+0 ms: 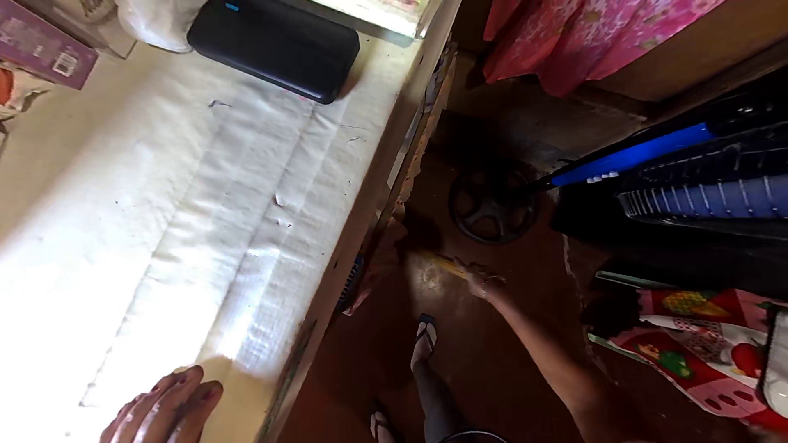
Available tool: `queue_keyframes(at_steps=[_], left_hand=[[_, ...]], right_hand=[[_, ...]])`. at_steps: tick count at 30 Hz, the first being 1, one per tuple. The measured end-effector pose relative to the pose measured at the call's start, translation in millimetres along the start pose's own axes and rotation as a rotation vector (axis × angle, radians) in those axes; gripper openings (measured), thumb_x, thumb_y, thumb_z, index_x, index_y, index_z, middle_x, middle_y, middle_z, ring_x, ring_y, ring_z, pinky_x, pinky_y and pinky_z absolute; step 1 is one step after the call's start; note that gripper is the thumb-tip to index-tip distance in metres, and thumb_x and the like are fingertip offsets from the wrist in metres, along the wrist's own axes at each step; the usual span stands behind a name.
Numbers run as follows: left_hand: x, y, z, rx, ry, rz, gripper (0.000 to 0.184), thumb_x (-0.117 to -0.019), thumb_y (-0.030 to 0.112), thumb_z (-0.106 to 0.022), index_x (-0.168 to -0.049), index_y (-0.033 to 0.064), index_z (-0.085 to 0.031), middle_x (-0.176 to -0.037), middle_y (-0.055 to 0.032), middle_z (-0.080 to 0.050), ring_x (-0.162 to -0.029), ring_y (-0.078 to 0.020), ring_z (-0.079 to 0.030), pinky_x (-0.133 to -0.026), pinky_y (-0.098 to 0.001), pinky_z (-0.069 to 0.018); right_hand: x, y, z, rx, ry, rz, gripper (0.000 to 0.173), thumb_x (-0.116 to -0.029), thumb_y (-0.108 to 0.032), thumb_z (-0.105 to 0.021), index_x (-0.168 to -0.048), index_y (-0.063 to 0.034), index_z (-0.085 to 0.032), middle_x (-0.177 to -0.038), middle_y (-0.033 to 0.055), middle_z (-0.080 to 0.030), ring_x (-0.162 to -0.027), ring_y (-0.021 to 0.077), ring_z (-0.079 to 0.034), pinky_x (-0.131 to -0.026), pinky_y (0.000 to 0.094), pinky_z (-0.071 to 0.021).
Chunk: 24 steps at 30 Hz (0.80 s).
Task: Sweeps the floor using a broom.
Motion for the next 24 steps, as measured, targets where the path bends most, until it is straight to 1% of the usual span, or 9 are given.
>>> queue_keyframes(at_steps=[2,5,9,13,15,18,21,23,24], left_hand=[[-2,2,2,-0.013,0.002,-0.012,0.059,-0.0975,0.048,-0.053,-0.137,0.0052,-0.046,-0.146,-0.0162,-0.048,-0.148,-0.0164,-0.033,-0.123,-0.0316,-0.0151],[-1,2,2,-0.015,0.002,-0.004,0.058,-0.0959,0.048,-0.054,-0.134,0.0046,-0.048,-0.144,-0.0166,-0.049,-0.147,-0.0170,-0.035,-0.123,-0.0316,-0.0154],[2,-1,1,-0.002,0.013,-0.008,0.060,-0.0959,0.050,-0.054,-0.137,0.0066,-0.047,-0.148,-0.0126,-0.048,-0.149,-0.0138,-0.032,-0.124,-0.0314,-0.0139],[4,-3,0,0.008,0.011,-0.004,0.062,-0.0944,0.051,-0.056,-0.137,0.0063,-0.047,-0.148,-0.0133,-0.048,-0.148,-0.0153,-0.033,-0.124,-0.0325,-0.0154],[3,-2,0,-0.004,0.019,-0.009,0.061,-0.0947,0.051,-0.055,-0.136,0.0067,-0.047,-0.147,-0.0132,-0.048,-0.148,-0.0146,-0.033,-0.124,-0.0316,-0.0155],[3,0,1,-0.018,0.025,-0.009,0.061,-0.0947,0.050,-0.056,-0.136,0.0067,-0.047,-0.146,-0.0139,-0.048,-0.148,-0.0146,-0.033,-0.123,-0.0309,-0.0150],[3,0,0,-0.012,0.033,-0.010,0.062,-0.0944,0.051,-0.057,-0.138,0.0075,-0.047,-0.148,-0.0127,-0.048,-0.148,-0.0139,-0.032,-0.123,-0.0313,-0.0152],[5,0,0,-0.009,0.057,0.004,0.063,-0.0939,0.052,-0.057,-0.141,0.0105,-0.046,-0.151,-0.0089,-0.047,-0.149,-0.0121,-0.031,-0.124,-0.0324,-0.0161],[5,1,1,-0.013,0.079,0.008,0.063,-0.0937,0.051,-0.058,-0.141,0.0111,-0.047,-0.152,-0.0076,-0.047,-0.149,-0.0121,-0.032,-0.124,-0.0328,-0.0170]], right_hand=[[15,31,13,-0.064,0.011,-0.137,0.091,-0.0917,0.003,-0.064,-0.166,-0.0136,-0.015,-0.150,0.0307,-0.045,-0.134,0.0502,-0.049,-0.107,0.0627,-0.0426],[21,48,24,-0.233,0.023,-0.301,0.084,-0.0934,-0.001,-0.064,-0.164,-0.0066,-0.018,-0.154,0.0266,-0.044,-0.139,0.0432,-0.048,-0.111,0.0576,-0.0414],[-7,32,-18,-0.499,-0.063,-0.321,0.078,-0.0998,-0.013,-0.060,-0.162,-0.0029,-0.014,-0.138,0.0275,-0.053,-0.106,0.0340,-0.064,-0.090,0.0464,-0.0522],[6,-36,-95,-0.584,-0.252,-0.185,0.078,-0.0986,-0.013,-0.061,-0.162,-0.0061,-0.016,-0.128,0.0281,-0.058,-0.096,0.0342,-0.066,-0.085,0.0478,-0.0536],[13,-65,-127,-0.619,-0.359,-0.116,0.075,-0.0988,-0.013,-0.061,-0.161,-0.0129,-0.020,-0.113,0.0203,-0.059,-0.079,0.0248,-0.060,-0.073,0.0404,-0.0516],[21,-85,-136,-0.764,-0.475,-0.012,0.072,-0.0977,-0.005,-0.058,-0.160,-0.0157,-0.025,-0.088,0.0073,-0.050,-0.060,0.0120,-0.042,-0.056,0.0288,-0.0393],[26,-73,-105,-0.641,-0.391,0.098,0.074,-0.0967,-0.002,-0.059,-0.162,-0.0130,-0.026,-0.103,0.0173,-0.057,-0.068,0.0202,-0.051,-0.064,0.0361,-0.0458],[28,-64,-71,-0.493,-0.251,0.150,0.077,-0.0945,-0.001,-0.062,-0.162,-0.0116,-0.028,-0.127,0.0288,-0.060,-0.095,0.0376,-0.065,-0.083,0.0521,-0.0523],[27,-63,-56,-0.427,-0.188,0.156,0.080,-0.0941,-0.001,-0.063,-0.163,-0.0115,-0.025,-0.135,0.0300,-0.058,-0.110,0.0428,-0.064,-0.094,0.0567,-0.0504]])
Point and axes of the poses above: each hand's wrist, its own x-axis away from the middle knuckle, its own z-axis out of the back of the hand, y = z × x, the point moved 8 cm from there along -x, towards the middle knuckle
